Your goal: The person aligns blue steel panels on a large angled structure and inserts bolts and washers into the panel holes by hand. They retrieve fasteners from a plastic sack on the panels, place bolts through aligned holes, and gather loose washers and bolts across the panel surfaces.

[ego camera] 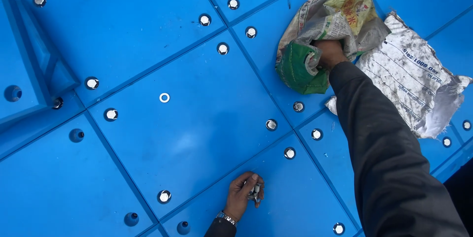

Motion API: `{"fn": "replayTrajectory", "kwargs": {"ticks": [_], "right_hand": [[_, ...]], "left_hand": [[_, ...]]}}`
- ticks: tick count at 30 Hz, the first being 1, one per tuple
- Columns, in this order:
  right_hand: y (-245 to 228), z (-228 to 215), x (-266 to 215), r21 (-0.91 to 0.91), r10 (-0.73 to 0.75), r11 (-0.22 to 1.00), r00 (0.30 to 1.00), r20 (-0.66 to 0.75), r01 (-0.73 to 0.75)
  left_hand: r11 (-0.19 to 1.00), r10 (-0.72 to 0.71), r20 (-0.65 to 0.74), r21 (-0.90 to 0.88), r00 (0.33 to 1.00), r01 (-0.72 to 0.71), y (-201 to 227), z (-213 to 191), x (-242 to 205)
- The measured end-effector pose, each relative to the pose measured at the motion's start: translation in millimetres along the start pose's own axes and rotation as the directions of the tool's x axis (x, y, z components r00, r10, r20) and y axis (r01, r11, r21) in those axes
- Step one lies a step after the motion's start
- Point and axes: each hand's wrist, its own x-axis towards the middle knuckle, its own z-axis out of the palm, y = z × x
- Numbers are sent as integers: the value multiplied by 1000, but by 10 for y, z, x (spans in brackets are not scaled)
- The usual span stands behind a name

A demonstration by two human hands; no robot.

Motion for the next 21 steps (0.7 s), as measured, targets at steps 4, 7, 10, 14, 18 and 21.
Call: {"fn": "replayTrajectory", "kwargs": {"ticks": [4, 7, 10, 14, 18, 21], "right_hand": [[-357, -170, -230, -22, 77, 997, 988, 137, -75], [-635, -231, -326, -31, 201, 980, 971, 130, -199], [-742, -257, -437, -158, 155, 974, 987, -48, -160], [-2182, -1688, -661, 859, 692, 368, 722, 1, -355], [-3216, -1960, -1167, 980, 633, -177, 751, 188, -96], [-3661, -1758, -1414, 873, 492, -472, 785, 377, -124]], "left_hand": [[999, -26, -9, 20, 1000, 26, 49, 63, -19], [999, -12, -32, 37, 999, 13, 41, 71, -22], [999, -6, -52, 50, 999, 9, 94, 73, -43], [999, -26, -78, 39, 997, 29, 106, 117, -20], [998, 7, -110, -57, 994, -13, 85, 63, -130], [964, -42, -180, -265, 983, -7, 76, -32, -395]]}}
